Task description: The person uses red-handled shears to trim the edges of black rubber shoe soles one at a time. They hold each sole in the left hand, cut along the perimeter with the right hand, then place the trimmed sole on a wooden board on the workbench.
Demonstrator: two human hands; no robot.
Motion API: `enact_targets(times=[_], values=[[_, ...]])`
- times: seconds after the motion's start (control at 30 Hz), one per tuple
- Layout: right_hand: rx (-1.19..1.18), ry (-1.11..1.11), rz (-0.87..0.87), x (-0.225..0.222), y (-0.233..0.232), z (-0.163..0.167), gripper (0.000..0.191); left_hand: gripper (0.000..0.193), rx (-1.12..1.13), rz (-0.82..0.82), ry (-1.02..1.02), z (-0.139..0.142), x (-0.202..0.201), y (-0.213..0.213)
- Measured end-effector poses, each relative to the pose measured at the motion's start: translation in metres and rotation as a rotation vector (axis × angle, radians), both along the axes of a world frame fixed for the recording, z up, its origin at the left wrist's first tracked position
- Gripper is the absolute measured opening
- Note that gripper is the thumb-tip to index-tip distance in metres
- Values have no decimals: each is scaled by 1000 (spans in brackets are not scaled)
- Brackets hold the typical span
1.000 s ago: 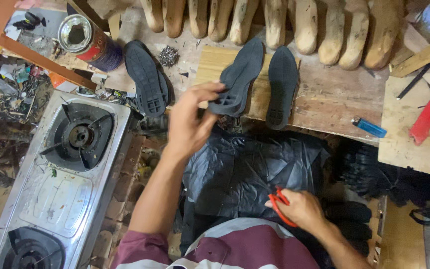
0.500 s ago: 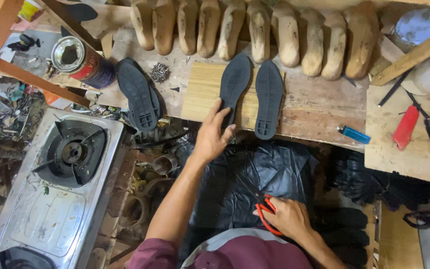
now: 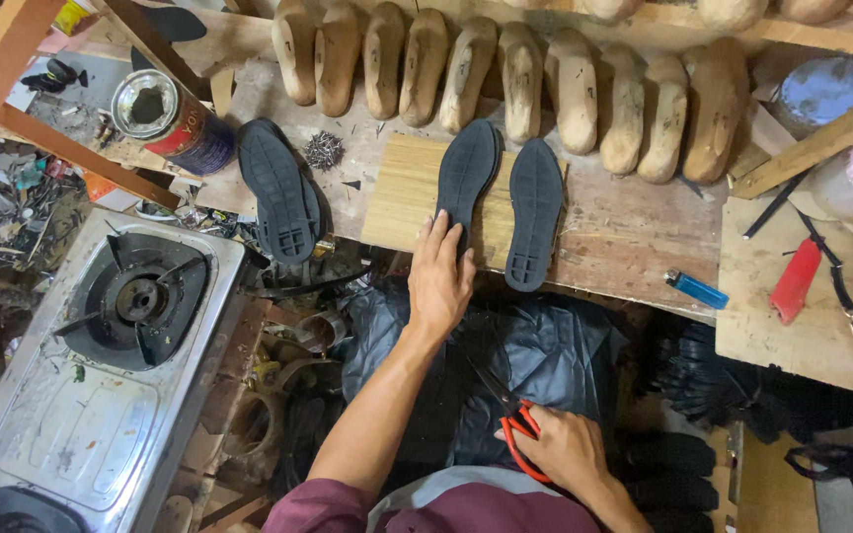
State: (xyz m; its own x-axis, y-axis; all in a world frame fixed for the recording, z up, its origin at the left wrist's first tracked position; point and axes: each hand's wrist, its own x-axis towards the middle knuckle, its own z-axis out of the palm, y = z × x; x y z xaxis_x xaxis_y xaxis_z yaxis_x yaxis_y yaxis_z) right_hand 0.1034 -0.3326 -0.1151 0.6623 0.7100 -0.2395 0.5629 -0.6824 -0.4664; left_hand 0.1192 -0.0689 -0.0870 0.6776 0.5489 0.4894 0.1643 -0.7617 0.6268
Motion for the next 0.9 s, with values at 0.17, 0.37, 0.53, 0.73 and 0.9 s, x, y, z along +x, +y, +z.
enact_targets(times=[0.17, 0.37, 0.53, 0.73, 0.9], values=[[126, -69, 37, 1, 5, 7, 58, 42, -23, -45, -5, 3, -4, 7], [203, 68, -76, -5, -6, 6, 36, 43, 85, -80, -101, 9, -21, 7], [610, 85, -207, -1, -22, -5, 31, 11, -426, -478, 161, -11, -73, -7], [635, 71, -198, -2, -14, -9, 29, 30, -850, -1158, 686, -42, -81, -44], [557, 133, -235, -3, -14, -4, 29, 28, -408, -447, 151, -23, -47, -18]])
